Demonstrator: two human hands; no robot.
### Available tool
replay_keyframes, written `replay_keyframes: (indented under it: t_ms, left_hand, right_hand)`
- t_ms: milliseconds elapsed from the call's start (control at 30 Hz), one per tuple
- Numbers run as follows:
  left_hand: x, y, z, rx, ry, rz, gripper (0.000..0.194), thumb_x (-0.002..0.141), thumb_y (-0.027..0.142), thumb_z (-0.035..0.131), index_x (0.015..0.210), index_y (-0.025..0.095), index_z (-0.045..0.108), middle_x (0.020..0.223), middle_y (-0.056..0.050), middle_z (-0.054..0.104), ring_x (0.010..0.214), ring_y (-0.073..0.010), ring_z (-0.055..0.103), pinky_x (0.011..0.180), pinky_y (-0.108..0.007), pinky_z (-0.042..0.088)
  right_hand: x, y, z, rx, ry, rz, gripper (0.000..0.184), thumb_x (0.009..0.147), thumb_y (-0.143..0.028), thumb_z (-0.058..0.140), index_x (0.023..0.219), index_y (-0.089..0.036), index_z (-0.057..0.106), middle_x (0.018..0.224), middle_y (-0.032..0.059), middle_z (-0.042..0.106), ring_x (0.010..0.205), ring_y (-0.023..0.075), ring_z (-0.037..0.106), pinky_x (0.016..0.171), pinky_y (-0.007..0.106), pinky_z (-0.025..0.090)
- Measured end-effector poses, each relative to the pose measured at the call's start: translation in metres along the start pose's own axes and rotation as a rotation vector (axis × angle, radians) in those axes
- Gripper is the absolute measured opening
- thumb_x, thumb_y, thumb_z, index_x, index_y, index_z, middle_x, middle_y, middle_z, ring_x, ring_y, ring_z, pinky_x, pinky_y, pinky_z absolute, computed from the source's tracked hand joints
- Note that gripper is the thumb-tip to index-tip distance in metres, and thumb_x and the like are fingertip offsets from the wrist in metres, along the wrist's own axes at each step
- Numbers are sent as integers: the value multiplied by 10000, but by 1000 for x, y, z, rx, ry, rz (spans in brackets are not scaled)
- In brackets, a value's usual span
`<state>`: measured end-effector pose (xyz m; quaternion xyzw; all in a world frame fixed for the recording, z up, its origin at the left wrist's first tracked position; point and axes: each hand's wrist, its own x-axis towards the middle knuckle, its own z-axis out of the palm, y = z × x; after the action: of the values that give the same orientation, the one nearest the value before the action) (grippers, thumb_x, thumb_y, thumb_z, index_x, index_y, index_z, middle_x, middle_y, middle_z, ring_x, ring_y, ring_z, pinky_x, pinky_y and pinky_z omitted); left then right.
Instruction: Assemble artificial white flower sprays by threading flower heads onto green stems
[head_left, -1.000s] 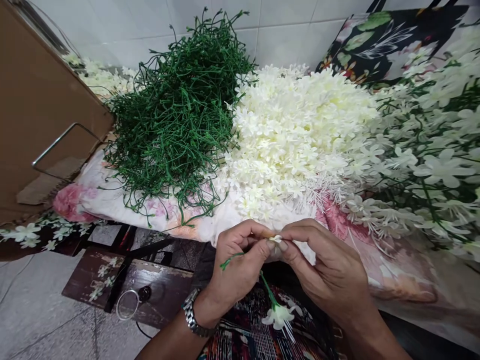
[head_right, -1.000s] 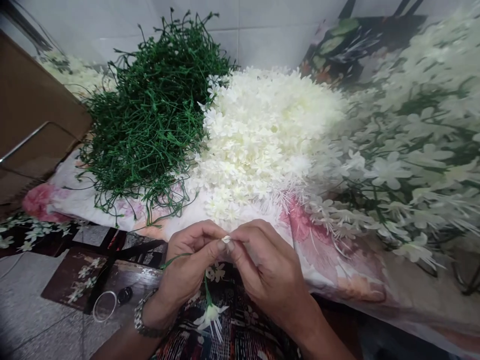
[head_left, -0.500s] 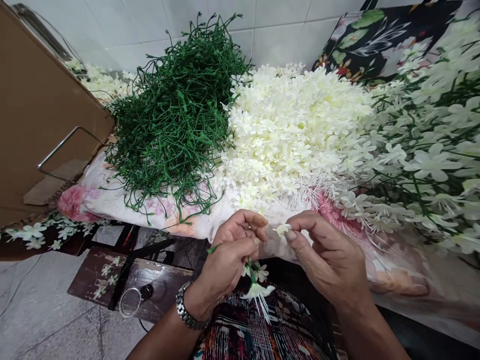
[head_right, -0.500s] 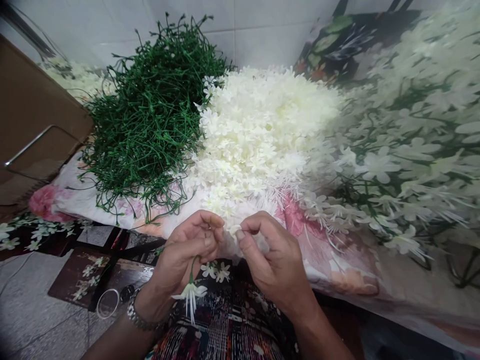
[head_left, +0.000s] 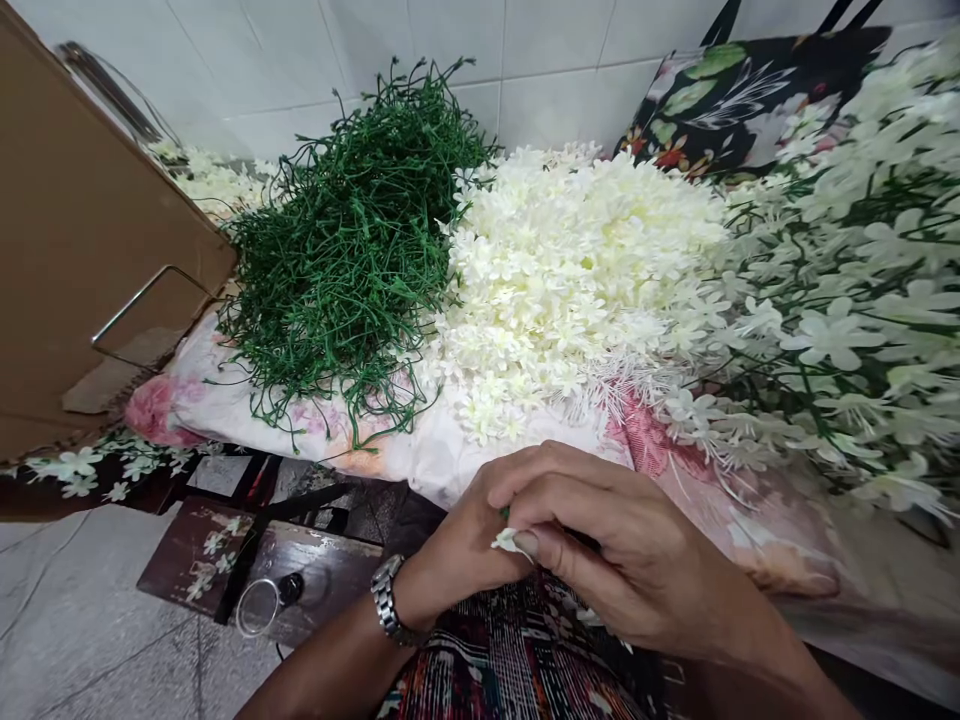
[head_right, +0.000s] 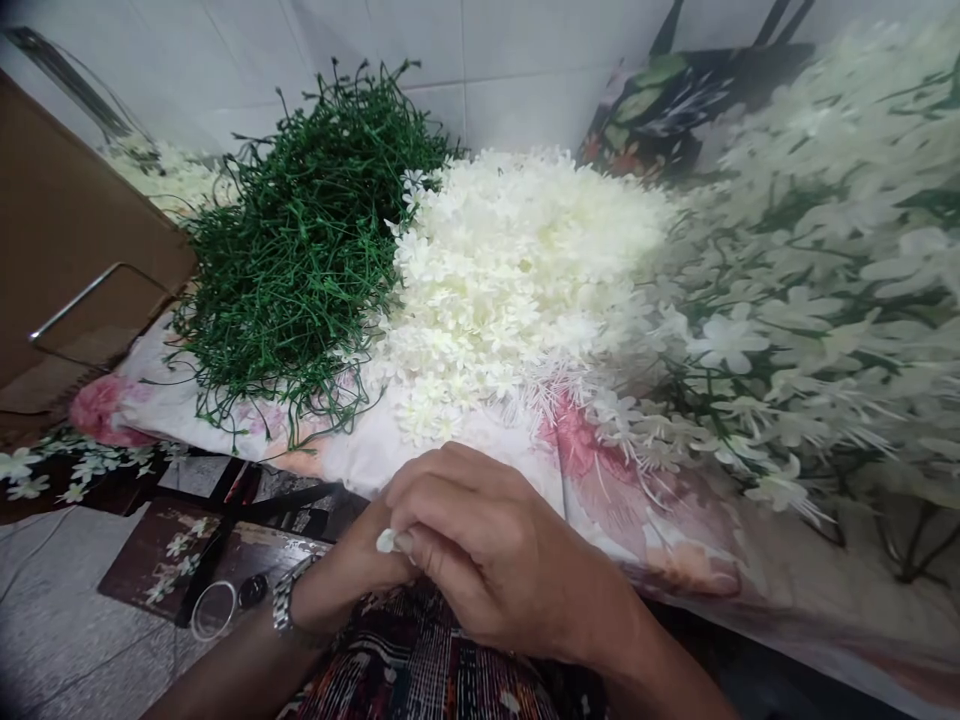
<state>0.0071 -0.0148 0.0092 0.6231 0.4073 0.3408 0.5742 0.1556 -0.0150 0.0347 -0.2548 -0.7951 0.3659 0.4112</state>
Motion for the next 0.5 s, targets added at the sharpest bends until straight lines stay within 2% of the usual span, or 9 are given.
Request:
replay_keyframes:
  t_ms: [100,167,233,333,433,500]
  left_hand:
    - [6,5,4,-39,-92,-51,97,640,110,548,665,182,488,677,15,503,669,-142,465,602,-257,402]
    - [9,9,7,-118,-102,-134,77,661,141,572,661,170,501,649,26,487,629,-119,441,576,-240,383]
    - [11,11,8,-210,-60,-203,121,682,226,619,663,158,522,623,32,470,596,-103,420,557,-230,363]
    - [8,9,8,-302,31,-188,235,718,331,634,606,151,533,553,41,445,534,-85,384,525,-220,331]
    - [4,8,8,-283,94,-158,294,736,362,645,560,155,533,515,50,413,500,-76,336,495,-214,296]
    - [3,9,8,-247,87,-151,324,713,384,677,540,153,529,516,55,388,508,-76,313,491,-212,280]
  right_hand:
    - [-5,5,0,57,68,48,120,845,-64,481,843,-156,558,811,44,611,781,123,585,687,251,488]
    - [-11,8,0,114,143,104,111,853,-82,486,839,-173,550,806,29,605,764,114,587,674,242,486]
    - [-16,11,0,156,218,153,97,862,-110,494,831,-187,543,784,17,593,736,111,579,653,241,481]
    - [-23,15,1,174,272,182,86,872,-141,495,820,-190,543,751,15,577,696,116,562,611,245,469]
    - [-26,16,3,169,280,182,85,869,-137,496,824,-187,546,756,23,583,706,123,568,612,250,473]
    - [-27,16,4,158,284,182,82,865,-133,499,829,-188,548,759,26,587,706,124,570,613,252,477]
